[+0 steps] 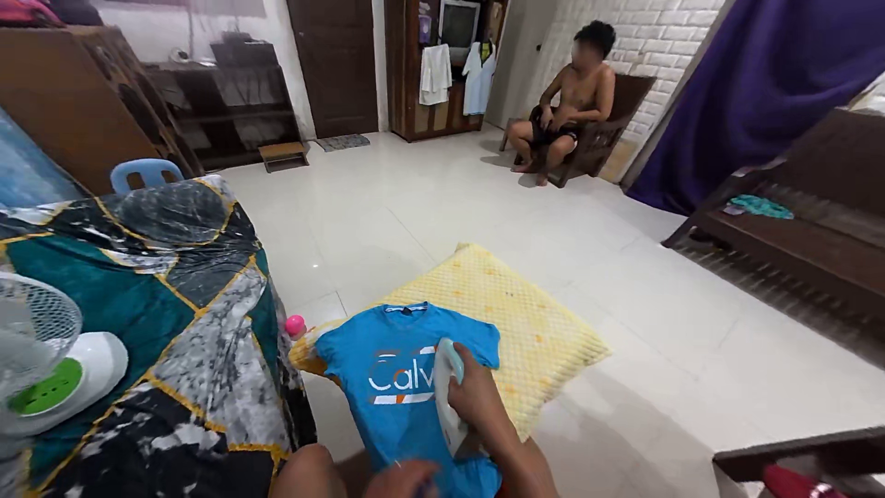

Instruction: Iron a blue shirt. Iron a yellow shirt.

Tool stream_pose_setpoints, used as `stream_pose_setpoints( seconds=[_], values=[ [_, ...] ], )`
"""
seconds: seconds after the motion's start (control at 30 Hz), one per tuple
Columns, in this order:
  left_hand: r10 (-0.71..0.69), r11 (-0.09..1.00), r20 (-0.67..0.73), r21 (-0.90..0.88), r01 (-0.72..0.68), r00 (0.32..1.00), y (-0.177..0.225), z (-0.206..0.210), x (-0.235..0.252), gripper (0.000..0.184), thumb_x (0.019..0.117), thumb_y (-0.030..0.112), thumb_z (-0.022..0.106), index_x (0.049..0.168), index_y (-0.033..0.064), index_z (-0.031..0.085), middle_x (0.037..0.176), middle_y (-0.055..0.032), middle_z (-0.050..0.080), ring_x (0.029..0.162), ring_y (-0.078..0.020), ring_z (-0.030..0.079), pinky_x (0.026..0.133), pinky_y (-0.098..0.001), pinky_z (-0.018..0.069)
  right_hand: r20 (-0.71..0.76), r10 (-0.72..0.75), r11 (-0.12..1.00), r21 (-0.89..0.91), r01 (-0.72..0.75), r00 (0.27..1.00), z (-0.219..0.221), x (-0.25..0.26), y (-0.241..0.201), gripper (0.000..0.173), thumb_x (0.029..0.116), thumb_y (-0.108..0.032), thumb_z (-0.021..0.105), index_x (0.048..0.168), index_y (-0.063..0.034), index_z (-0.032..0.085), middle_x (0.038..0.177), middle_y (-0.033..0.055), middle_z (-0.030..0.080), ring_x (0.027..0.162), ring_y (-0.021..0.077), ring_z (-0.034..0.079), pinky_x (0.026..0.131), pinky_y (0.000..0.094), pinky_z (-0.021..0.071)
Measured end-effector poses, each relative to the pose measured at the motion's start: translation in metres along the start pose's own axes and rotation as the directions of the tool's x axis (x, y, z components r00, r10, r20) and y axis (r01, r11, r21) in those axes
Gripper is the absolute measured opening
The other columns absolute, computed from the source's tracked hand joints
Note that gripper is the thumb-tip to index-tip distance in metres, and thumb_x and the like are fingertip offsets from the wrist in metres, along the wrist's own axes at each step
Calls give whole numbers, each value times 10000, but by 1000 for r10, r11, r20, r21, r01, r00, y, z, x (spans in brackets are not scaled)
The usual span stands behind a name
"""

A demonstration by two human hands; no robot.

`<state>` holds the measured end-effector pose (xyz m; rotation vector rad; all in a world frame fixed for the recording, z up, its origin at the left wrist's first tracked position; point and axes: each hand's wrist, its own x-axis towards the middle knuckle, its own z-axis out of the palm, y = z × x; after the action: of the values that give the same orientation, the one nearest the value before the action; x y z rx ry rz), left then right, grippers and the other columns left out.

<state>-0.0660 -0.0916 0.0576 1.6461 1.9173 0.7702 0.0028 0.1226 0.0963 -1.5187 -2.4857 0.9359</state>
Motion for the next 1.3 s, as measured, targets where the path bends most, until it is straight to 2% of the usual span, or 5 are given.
stream_pose_setpoints(
  seconds=[0.3,0.5,0.7,0.93,1.3],
  values=[
    [-266,912,-454,167,375,850,-86,-7,106,456,997,403,568,1397,193,634,1584,-132,452,1495,-371,369,1197,-665,254,90,87,993,-85,-79,992,3,46,-31,923,820,-168,704,1619,-238,250,1122,209,712,1009,405,711,839,623,571],
    [-771,635,-536,-596,492,345,-97,27,62,932,855,393,810,1552,-15,343,1512,-357,398,1356,-538,451,1054,-680,429,125,130,989,-86,-119,984,7,-4,-13,849,893,-177,652,1629,-256,238,1095,197,722,976,385,724,834,603,580],
    [-797,204,-13,-947,249,604,-88,101,24,974,895,389,783,1587,22,204,1405,-291,543,1249,-369,598,1050,-530,512,119,130,990,-67,-123,984,10,-2,-15,825,908,-179,651,1625,-240,247,1112,199,716,986,387,719,847,600,577],
    [-769,197,-43,-965,172,638,-93,106,25,950,871,308,787,1589,49,221,1409,-272,545,1238,-350,604,1027,-525,522,73,83,996,20,-85,994,19,-19,-8,746,994,-410,633,1619,-201,283,1115,193,724,995,369,725,886,573,577],
    [-769,198,-33,-962,188,638,-115,75,-31,731,879,197,712,1491,-29,382,1254,-249,637,1102,-292,662,966,-479,550,216,-19,999,-40,28,976,23,-68,-12,721,962,-225,641,1614,-273,338,1198,183,711,1062,372,710,915,604,566]
  ],
)
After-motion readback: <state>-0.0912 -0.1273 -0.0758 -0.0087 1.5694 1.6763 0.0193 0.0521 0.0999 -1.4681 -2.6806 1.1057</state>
